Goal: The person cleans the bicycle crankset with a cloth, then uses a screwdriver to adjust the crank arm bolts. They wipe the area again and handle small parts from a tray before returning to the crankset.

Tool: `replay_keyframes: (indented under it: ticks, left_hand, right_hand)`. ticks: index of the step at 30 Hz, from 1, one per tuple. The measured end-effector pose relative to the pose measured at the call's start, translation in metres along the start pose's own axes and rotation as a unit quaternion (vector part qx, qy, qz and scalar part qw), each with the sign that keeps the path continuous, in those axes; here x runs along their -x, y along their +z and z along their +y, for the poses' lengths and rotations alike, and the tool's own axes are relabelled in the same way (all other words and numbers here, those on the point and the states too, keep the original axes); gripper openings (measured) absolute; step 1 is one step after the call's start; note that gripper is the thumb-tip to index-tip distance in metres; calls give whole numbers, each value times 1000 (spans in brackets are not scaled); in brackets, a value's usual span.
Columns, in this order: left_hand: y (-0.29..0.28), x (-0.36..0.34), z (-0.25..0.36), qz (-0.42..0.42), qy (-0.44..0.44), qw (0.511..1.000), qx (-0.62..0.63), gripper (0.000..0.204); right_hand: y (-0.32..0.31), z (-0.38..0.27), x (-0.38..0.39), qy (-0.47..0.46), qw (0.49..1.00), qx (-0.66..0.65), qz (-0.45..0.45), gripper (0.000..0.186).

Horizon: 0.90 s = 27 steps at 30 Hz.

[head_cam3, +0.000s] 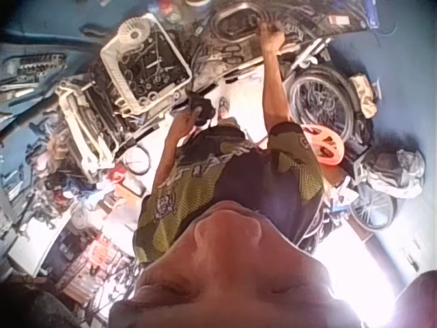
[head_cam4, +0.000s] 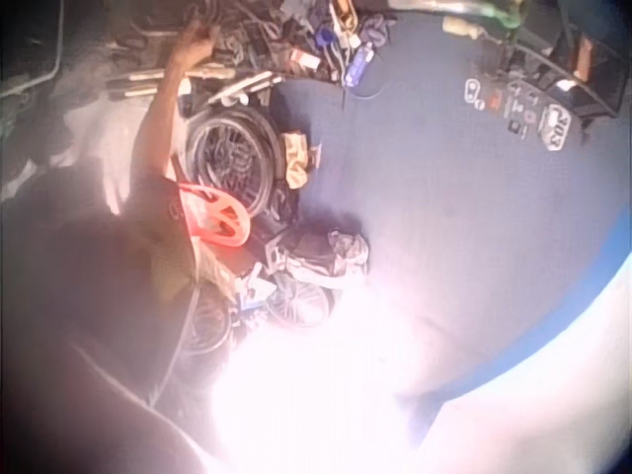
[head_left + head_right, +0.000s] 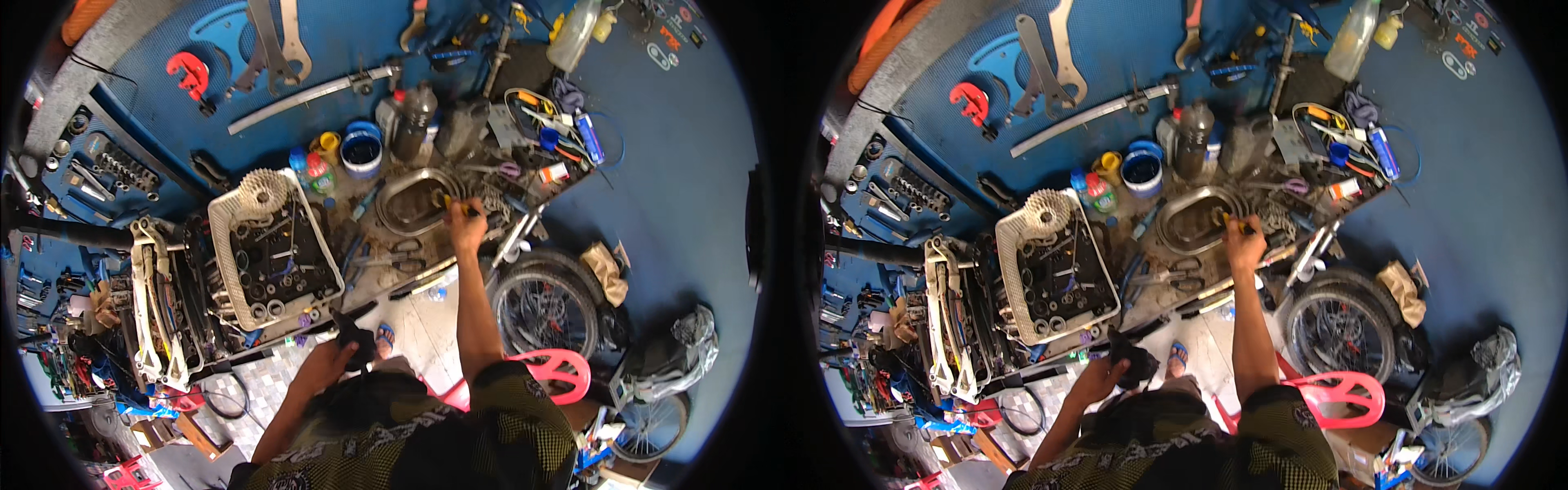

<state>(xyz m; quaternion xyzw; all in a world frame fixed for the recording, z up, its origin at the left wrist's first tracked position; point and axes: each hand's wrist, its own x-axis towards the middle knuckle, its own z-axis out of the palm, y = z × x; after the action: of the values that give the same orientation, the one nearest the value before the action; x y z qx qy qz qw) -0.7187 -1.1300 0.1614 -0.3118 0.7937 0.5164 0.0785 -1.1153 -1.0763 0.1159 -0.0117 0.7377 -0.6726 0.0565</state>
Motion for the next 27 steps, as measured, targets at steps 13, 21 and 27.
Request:
replay_keyframes:
  ticks: [13,21,27]
  left_hand:
    - [6,-3,-4,-13,-3,999,40,54]
    - [2,-4,5,-42,4,999,-17,59]
    - [2,-2,12,-59,38,997,17,58]
  right_hand:
    - [-24,-44,8,-440,892,80,62,15]
    - [-47,-100,-27,-327,937,-120,-28,20]
    - [-89,-140,19,-525,843,1,116,14]
